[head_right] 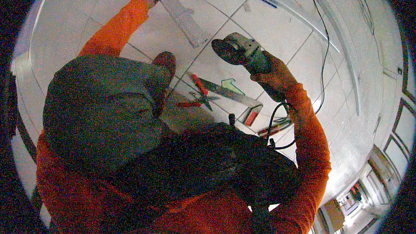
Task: The person uses an angle grinder to cut pieces of metal trim and a plastic component on a tiled floor, using pliers to hold a small piece in place while cutting.
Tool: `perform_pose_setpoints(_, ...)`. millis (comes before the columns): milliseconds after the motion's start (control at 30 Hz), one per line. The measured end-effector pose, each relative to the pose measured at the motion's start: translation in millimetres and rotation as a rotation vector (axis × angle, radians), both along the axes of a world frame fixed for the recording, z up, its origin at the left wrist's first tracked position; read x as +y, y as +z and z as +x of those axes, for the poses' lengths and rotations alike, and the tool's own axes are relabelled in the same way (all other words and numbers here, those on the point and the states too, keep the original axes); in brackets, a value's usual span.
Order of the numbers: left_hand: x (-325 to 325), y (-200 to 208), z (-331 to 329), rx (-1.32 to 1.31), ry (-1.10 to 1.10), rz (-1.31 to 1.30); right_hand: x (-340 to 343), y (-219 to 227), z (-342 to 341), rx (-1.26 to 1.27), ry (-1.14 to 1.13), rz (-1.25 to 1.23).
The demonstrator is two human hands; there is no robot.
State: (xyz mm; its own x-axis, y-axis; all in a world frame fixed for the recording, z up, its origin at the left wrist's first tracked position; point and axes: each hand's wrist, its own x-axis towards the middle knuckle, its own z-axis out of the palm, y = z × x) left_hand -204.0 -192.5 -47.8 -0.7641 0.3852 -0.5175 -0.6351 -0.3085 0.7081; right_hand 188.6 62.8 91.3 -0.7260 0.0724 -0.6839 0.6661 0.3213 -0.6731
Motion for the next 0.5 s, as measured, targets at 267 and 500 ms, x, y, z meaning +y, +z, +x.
perform_pose_setpoints(267,-14,-20,-8,-0.075,0.035,-0.038,-16,-4,-47,0.060,0.243,0.087)
perform_pose_setpoints(500,-17,-17,-5,-0.086,0.013,-0.087,-18,-5,-62,0.072,0.363,0.190)
